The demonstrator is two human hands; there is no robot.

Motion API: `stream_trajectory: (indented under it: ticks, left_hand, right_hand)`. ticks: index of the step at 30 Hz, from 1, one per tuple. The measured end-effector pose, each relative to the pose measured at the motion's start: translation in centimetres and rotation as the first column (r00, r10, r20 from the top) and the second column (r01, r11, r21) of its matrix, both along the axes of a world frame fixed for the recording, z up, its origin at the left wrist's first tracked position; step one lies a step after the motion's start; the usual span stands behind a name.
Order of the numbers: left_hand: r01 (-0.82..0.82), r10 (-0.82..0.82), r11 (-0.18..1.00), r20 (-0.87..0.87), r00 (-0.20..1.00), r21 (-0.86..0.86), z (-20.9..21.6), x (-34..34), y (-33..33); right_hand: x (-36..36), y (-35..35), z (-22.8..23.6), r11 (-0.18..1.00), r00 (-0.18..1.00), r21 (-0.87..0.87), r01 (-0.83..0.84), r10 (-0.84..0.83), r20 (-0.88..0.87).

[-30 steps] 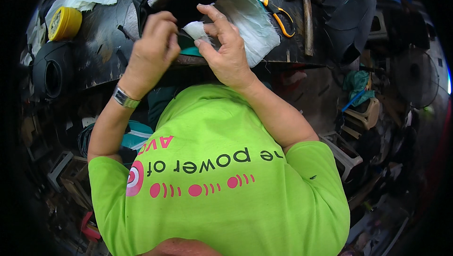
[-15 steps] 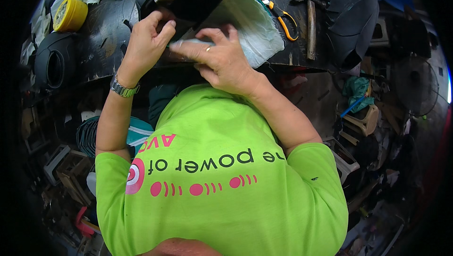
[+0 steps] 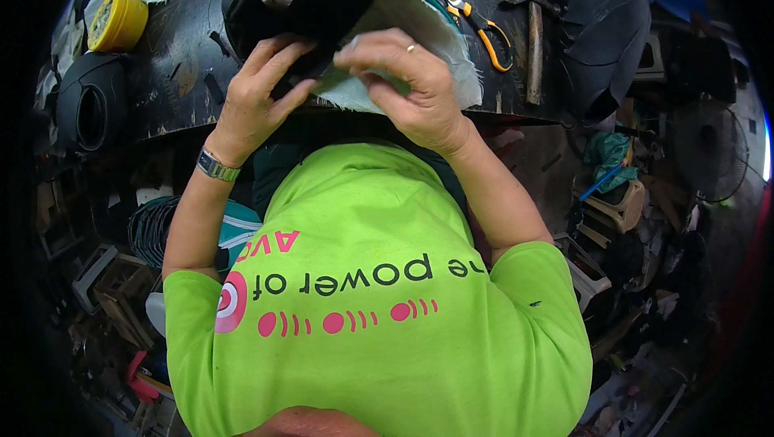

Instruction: The person assembles a helmet by cutting black foam pieces with scissors, placing them inside a teal helmet shell, and tapping them with a hammer. The person repeats this process for multiple helmet sections, trimming and fitting foam inserts.

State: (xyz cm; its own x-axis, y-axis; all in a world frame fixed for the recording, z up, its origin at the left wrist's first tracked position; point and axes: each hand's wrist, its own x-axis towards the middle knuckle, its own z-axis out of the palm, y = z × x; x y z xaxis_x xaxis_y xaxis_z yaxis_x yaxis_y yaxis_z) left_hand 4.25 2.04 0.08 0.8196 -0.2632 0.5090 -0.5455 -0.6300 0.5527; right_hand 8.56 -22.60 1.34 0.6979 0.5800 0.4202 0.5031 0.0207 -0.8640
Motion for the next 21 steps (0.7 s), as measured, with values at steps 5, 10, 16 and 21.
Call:
stream_trajectory:
  ticks: [5,10,16,21]
  left_hand:
    - [-0.065,0.065,0.998,0.030,0.997,0.002,-0.4,0.2,-0.6]
    - [-0.149,0.149,0.989,0.037,0.988,-0.005,-0.5,0.4,-0.8]
    - [-0.154,0.152,0.987,-0.036,0.988,-0.038,-0.6,0.7,-0.4]
    - [-0.093,0.092,0.995,0.016,0.996,0.046,-0.5,0.4,-0.4]
  right_hand:
    - [0.8,1.8,0.2,0.949,0.941,-0.182,0.258,-0.204,0.270]
    - [1.4,4.1,-0.4,0.823,0.838,-0.344,0.452,-0.259,0.480]
    - [1.0,3.9,-0.1,0.739,0.870,-0.499,0.453,-0.245,0.427]
    - [1.3,3.8,-0.1,0.799,0.883,-0.438,0.412,-0.234,0.406]
